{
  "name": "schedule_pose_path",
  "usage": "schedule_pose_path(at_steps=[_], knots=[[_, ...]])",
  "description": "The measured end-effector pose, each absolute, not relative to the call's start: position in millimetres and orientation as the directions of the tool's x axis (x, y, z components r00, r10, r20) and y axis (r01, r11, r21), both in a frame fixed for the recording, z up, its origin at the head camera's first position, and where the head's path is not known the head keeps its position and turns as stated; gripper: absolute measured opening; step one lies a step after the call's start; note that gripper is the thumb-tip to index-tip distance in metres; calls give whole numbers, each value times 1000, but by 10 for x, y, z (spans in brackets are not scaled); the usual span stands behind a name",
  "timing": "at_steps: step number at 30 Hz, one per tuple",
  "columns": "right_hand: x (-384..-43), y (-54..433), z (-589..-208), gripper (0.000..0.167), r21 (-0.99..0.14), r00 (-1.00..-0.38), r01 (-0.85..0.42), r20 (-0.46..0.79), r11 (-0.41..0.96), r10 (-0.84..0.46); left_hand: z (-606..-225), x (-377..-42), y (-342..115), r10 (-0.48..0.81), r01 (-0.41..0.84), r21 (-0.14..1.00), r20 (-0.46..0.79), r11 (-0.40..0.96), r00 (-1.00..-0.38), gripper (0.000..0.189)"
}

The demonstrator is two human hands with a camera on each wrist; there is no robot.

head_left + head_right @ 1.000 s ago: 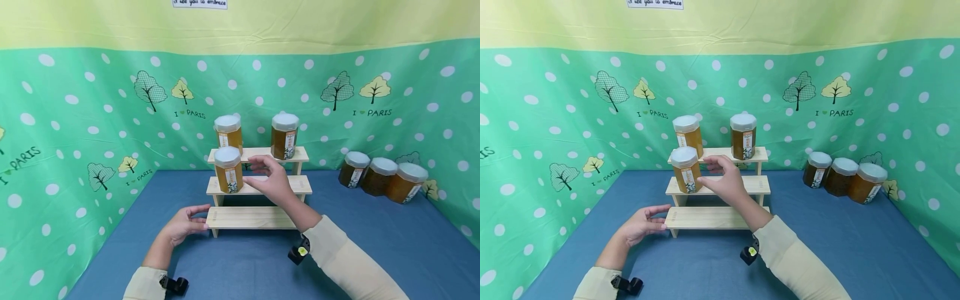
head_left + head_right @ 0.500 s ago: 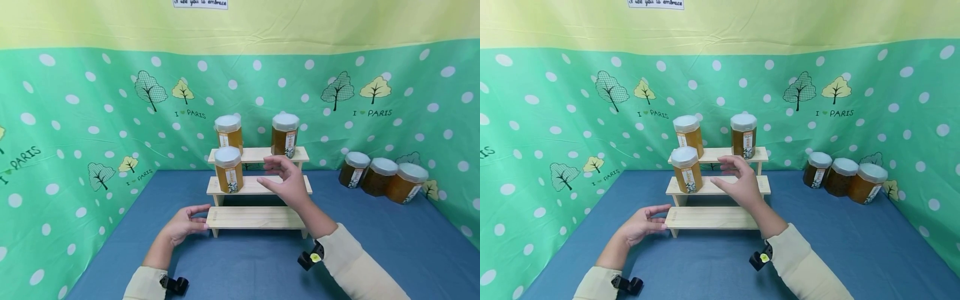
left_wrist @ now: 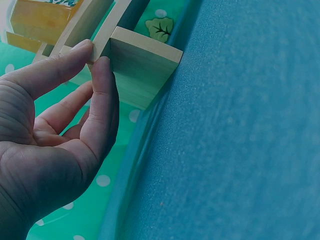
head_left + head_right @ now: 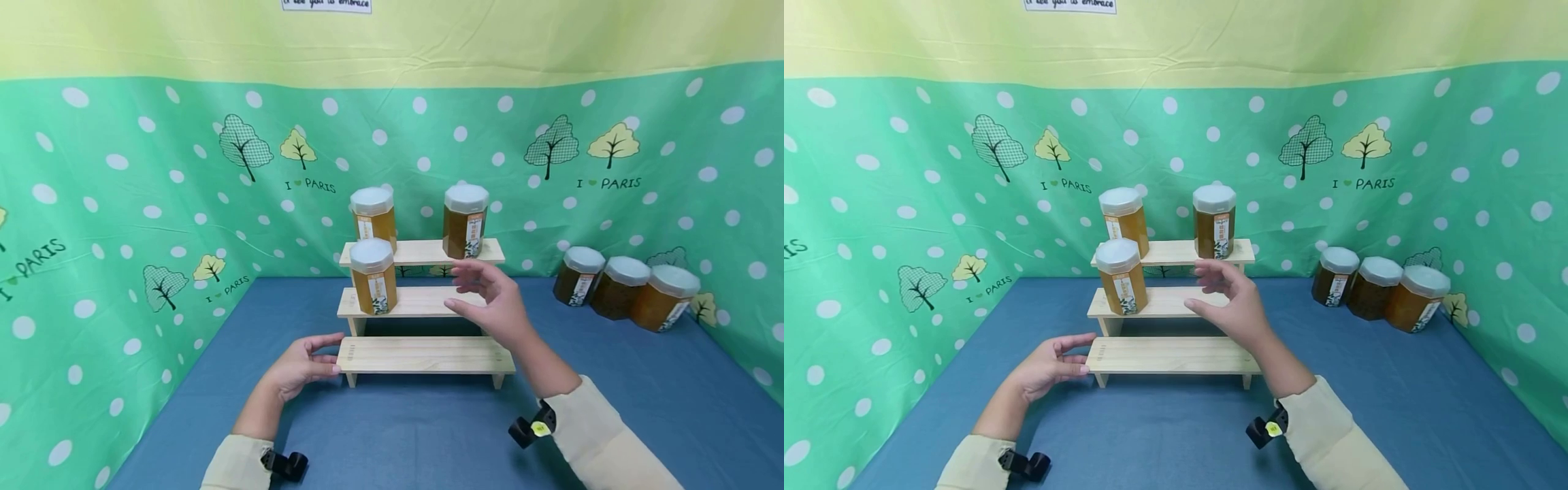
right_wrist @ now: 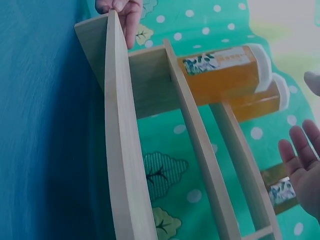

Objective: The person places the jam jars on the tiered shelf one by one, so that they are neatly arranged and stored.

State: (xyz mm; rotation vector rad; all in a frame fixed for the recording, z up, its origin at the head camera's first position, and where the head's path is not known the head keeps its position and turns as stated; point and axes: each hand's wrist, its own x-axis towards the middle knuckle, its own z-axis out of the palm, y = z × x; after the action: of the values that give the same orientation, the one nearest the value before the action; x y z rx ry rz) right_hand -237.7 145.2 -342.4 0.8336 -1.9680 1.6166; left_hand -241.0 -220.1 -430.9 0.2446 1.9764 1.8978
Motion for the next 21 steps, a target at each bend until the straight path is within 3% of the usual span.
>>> schedule_pose_path(at_steps=[9,21], knots=[[-2331,1672,-3458,56,-717,-729,-684,671,134,-133,-4302,-2409,-2195,379,-144,987,-162,76,-911,77],[-2231,1943,-3466,60,-703,-746,-660,654,265,-122,-4301,-2409,-2196,378,-139,987,-160,83,-912,76]])
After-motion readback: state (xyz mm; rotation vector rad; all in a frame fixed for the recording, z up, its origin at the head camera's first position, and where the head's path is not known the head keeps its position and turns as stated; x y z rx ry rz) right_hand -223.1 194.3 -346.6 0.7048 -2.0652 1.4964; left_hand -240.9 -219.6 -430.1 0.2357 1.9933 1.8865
